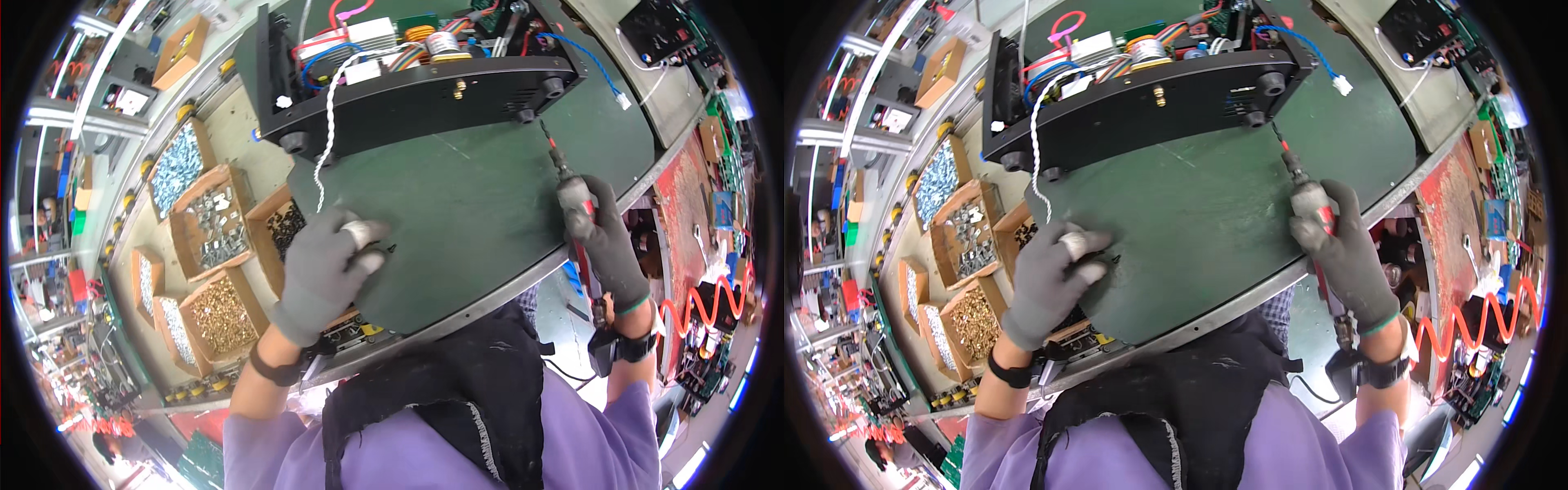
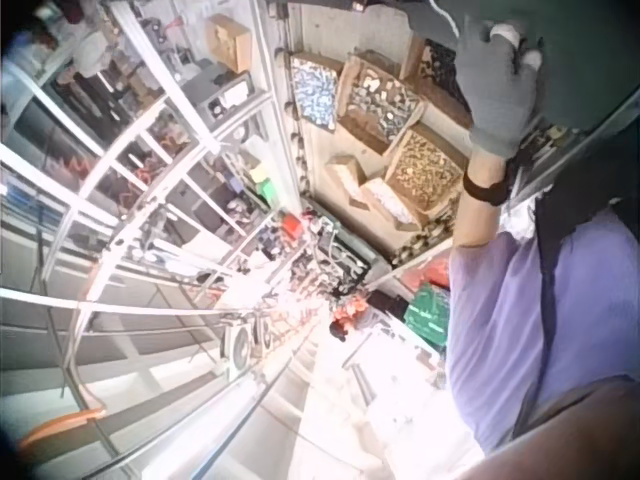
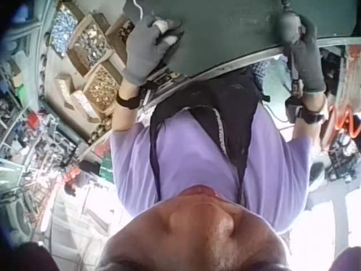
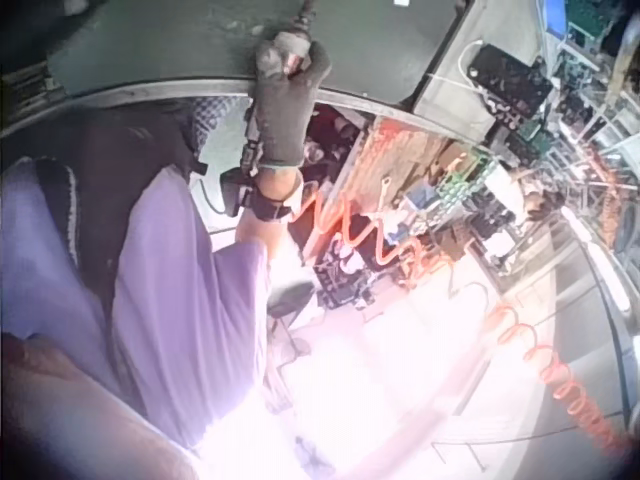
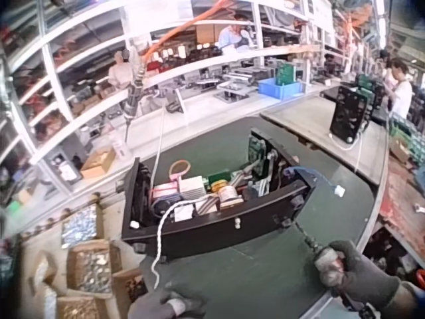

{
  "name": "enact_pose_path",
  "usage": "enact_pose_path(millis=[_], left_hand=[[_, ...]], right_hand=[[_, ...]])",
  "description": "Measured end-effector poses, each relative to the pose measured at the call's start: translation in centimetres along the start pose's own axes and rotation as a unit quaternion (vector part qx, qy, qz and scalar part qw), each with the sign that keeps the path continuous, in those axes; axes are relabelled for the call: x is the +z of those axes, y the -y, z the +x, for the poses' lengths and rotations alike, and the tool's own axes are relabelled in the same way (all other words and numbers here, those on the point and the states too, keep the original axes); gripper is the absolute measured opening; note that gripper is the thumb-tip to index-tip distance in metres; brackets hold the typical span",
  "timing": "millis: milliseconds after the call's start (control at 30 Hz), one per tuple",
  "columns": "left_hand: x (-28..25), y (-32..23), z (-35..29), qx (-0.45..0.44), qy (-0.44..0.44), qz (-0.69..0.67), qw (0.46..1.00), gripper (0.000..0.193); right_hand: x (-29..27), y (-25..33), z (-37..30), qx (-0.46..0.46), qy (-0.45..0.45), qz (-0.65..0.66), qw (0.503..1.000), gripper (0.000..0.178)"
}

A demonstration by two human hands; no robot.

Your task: Assembling internal components, wiring, and heat sinks of an inverter on a factory production line.

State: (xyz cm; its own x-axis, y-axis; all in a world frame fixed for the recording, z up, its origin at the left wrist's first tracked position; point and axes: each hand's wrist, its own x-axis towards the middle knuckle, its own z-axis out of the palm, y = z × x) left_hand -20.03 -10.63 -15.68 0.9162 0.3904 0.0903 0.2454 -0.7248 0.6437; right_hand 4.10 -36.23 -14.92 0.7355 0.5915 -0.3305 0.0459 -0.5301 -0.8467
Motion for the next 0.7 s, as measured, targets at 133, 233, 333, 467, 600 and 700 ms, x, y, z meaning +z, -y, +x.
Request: enact_pose_path(millis=[133,233,333,467,600,700], left_hand=[[1.9,0.5,0.1,0.006,-0.011,0.072,0.997,0.026],[2.1,0.9,0.0,-0.01,-0.016,0.067,0.998,0.023],[2.3,0.7,0.0,-0.026,0.013,0.133,0.991,0.022],[2.9,0.1,0.0,-0.011,-0.004,0.225,0.974,0.021],[2.3,0.0,1.0,-0.013,-0.098,0.018,0.995,0.018],[0.8,-1.8,2.0,-0.263,-0.006,-0.447,0.855,0.019]], right_hand=[[0.2,-0.1,-1.8,-0.005,0.025,0.062,0.998,0.072],[0.7,0.8,-3.4,0.003,0.043,0.097,0.994,0.077],[0.8,1.2,-4.7,-0.009,0.085,0.095,0.992,0.085],[1.5,1.6,-5.3,-0.041,0.143,0.054,0.987,0.085],[2.4,2.6,-5.8,-0.085,0.197,0.014,0.977,0.077],[3.3,2.7,-5.6,-0.11,0.221,0.028,0.969,0.074]])
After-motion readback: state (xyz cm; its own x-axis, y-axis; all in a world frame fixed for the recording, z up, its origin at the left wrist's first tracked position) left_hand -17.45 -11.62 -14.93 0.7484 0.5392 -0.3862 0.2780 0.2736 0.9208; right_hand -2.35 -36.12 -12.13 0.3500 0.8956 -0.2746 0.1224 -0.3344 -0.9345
